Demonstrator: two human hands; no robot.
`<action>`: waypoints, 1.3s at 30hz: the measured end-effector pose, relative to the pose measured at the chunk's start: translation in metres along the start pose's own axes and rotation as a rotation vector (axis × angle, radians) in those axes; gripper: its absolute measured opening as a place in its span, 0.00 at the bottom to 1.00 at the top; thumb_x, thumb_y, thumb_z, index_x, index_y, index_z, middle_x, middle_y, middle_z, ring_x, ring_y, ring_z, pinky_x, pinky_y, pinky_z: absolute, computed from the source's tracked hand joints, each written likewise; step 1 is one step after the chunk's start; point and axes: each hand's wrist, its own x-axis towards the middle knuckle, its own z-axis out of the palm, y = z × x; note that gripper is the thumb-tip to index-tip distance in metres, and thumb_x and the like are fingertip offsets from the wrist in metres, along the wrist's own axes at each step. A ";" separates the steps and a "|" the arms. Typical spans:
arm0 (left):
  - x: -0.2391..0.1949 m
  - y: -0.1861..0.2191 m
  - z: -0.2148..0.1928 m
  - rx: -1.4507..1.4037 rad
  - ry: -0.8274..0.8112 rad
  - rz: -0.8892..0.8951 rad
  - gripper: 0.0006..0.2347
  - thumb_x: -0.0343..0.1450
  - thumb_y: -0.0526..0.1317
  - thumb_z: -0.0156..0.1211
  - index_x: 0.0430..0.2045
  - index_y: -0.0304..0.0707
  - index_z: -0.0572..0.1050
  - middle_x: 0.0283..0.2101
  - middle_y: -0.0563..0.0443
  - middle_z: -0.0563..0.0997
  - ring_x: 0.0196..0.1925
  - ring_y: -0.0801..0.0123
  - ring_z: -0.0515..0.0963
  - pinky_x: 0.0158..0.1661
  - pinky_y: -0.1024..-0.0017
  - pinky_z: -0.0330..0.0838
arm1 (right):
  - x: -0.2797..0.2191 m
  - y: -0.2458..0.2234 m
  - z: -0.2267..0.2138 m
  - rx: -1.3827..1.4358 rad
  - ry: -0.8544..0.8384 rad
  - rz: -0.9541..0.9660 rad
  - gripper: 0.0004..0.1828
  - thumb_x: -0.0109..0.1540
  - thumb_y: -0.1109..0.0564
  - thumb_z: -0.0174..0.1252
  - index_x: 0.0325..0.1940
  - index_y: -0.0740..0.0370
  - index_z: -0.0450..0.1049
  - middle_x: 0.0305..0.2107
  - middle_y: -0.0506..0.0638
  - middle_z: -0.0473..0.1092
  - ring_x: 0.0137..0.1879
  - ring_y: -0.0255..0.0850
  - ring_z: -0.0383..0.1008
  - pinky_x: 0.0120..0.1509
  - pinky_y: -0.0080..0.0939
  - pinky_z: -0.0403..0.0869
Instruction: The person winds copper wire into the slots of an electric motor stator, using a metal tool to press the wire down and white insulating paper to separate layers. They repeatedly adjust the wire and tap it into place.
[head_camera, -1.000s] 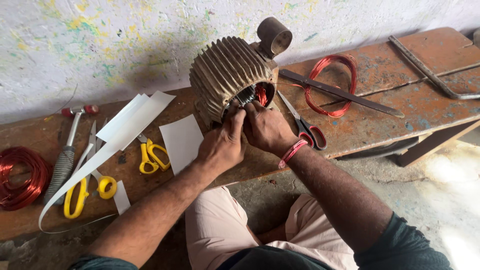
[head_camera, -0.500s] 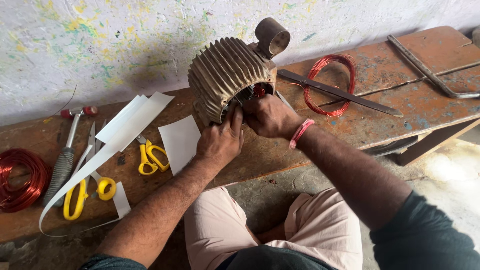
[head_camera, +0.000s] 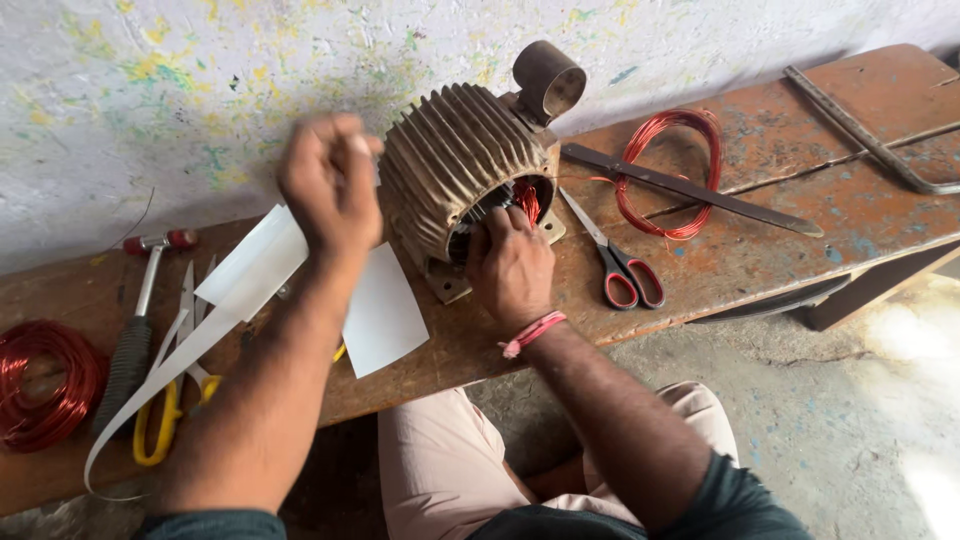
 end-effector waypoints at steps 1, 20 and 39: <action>0.021 -0.021 0.003 -0.053 0.046 -0.074 0.03 0.76 0.30 0.56 0.40 0.33 0.75 0.35 0.48 0.83 0.31 0.75 0.79 0.30 0.78 0.71 | 0.001 -0.002 0.006 -0.040 0.045 0.017 0.06 0.62 0.56 0.58 0.35 0.61 0.71 0.33 0.60 0.73 0.38 0.63 0.74 0.43 0.61 0.71; 0.052 -0.072 0.055 -0.302 -0.353 -1.081 0.04 0.73 0.37 0.58 0.35 0.38 0.78 0.32 0.48 0.82 0.30 0.69 0.80 0.30 0.70 0.74 | 0.006 0.015 -0.019 -0.064 -0.220 -0.120 0.06 0.62 0.56 0.57 0.38 0.61 0.72 0.31 0.59 0.73 0.34 0.60 0.76 0.36 0.59 0.74; 0.057 -0.115 0.037 -0.076 -0.028 -0.939 0.04 0.74 0.35 0.59 0.30 0.35 0.77 0.29 0.45 0.81 0.26 0.69 0.78 0.26 0.74 0.71 | 0.000 0.034 -0.020 -0.020 -0.335 -0.208 0.17 0.64 0.52 0.60 0.50 0.64 0.67 0.40 0.62 0.70 0.44 0.62 0.73 0.48 0.61 0.72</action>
